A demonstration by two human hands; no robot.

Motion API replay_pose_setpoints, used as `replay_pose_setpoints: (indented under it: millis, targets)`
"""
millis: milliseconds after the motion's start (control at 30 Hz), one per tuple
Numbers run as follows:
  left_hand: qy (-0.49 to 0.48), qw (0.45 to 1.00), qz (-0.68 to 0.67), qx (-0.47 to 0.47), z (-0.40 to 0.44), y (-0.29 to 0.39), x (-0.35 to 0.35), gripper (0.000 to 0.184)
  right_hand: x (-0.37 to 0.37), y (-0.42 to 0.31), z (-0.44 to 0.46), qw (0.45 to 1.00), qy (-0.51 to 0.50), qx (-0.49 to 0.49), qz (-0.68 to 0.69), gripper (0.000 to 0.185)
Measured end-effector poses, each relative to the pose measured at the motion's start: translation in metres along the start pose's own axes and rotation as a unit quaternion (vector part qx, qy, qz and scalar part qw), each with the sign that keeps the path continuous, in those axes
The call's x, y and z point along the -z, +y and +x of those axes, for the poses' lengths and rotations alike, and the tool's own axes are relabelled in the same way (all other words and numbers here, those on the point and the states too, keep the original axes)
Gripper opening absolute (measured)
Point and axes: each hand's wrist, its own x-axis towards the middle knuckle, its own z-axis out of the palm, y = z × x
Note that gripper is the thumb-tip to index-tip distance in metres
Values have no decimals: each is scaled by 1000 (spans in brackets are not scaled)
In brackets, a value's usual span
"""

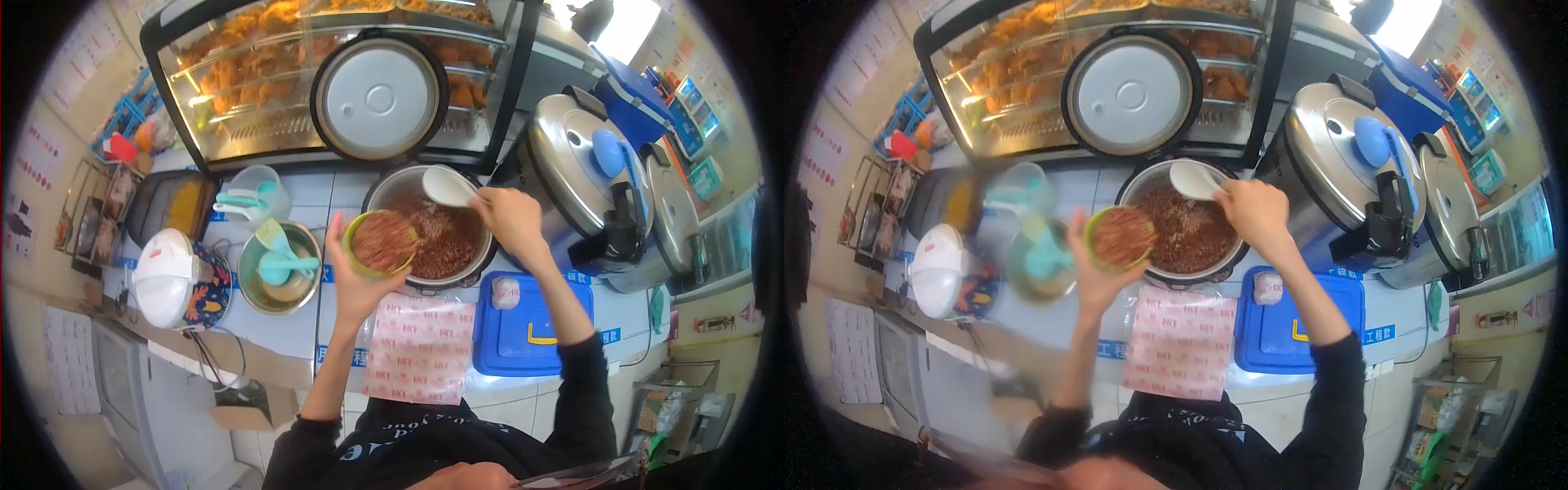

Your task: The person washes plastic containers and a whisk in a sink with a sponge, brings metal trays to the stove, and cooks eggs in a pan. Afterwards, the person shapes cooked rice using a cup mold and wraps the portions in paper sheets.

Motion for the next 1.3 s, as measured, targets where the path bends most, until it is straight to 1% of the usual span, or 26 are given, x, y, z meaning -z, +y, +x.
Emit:
replay_pose_setpoints:
  millis: [33, 67, 133, 167, 233, 267, 367, 433, 567, 667, 700, 767, 833, 867, 900, 933, 967, 1000, 1033, 1067, 1100, 1133, 1167, 1200, 1233, 1300]
  targets:
    - [5, 997, -66, 48, -19, -6, 12, 106, -20, 2, 15, 997, -37, 54, -49, 18]
    - [10, 987, -131, 93, -39, -11, 21, 103, -44, 1, 31, 997, -42, 55, -46, 18]
    - [7, 973, -192, 129, -85, -35, 25, 97, -93, -3, 65, 958, 92, 211, -170, 13]
    - [8, 973, -192, 130, -96, -40, 22, 97, -115, -1, 79, 958, 91, 213, -170, 13]
    - [-42, 964, -203, 168, -115, -46, 9, 95, -147, 6, 96, 903, 21, 363, -230, 12]
    - [-37, 962, -205, 174, -118, -51, 4, 95, -131, 2, 97, 910, -80, 344, -217, 12]
    - [-46, 957, -240, 160, -118, -62, -9, 94, -115, 4, 93, 918, -121, 325, -193, 17]
    - [-68, 947, -260, 174, -116, -63, -11, 97, -115, -4, 74, 911, -187, 327, -167, 19]
    - [-49, 952, -250, 170, -112, -63, -19, 94, -112, -14, 58, 904, -259, 321, -111, 22]
    - [-47, 952, -250, 170, -115, -64, -17, 96, -110, -10, 60, 900, -269, 337, -61, 23]
    - [-71, 957, -232, 162, -116, -65, -13, 97, -109, -9, 57, 902, -266, 336, -54, 23]
    - [-96, 961, -213, 149, -111, -59, -8, 99, -94, -2, 55, 908, -304, 288, 20, 24]
    - [-57, 955, -251, 145, -98, -32, 10, 100, -77, 8, 49, 911, -308, 275, 9, 25]
    - [-57, 967, -204, 143, -86, -21, 18, 99, -67, 15, 45, 920, -297, 244, 78, 25]
    - [-57, 967, -204, 143, -69, -11, 22, 99, -54, 18, 41, 923, -285, 214, 143, 24]
    - [-84, 981, -100, 145, -49, -1, 24, 101, -35, 13, 34, 938, -247, 186, 157, 22]
    - [-110, 984, 7, 143, -32, 4, 23, 103, -13, 5, 26, 939, -240, 189, 156, 22]
    - [-109, 985, 9, 134, -19, 5, 16, 103, 8, -7, 15, 972, -165, 154, 72, 21]
    - [-90, 987, 87, 104, -8, 3, 3, 107, 19, -16, 5, 990, -86, 114, -12, 20]
    - [-69, 982, 163, 72, 2, 2, -11, 111, 18, -23, -6, 992, -13, 110, -56, 20]
    - [-69, 982, 163, 61, 10, 3, -24, 111, 8, -30, -15, 987, 39, 94, -127, 21]
    - [-40, 983, 166, 66, 17, 4, -37, 113, -1, -36, -31, 978, 106, 122, -131, 28]
    - [-11, 983, 169, 71, 23, 4, -49, 116, -20, -41, -41, 964, 142, 134, -181, 37]
    - [-2, 986, 145, 77, 27, 2, -61, 120, -36, -50, -52, 968, 141, 114, -174, 44]
    - [-14, 984, 128, 122, 31, 3, -68, 121, -40, -55, -61, 973, 136, 102, -158, 51]
    - [-21, 989, 142, 23, 27, -2, -67, 118, -40, -44, -74, 983, 137, 108, -58, 54]
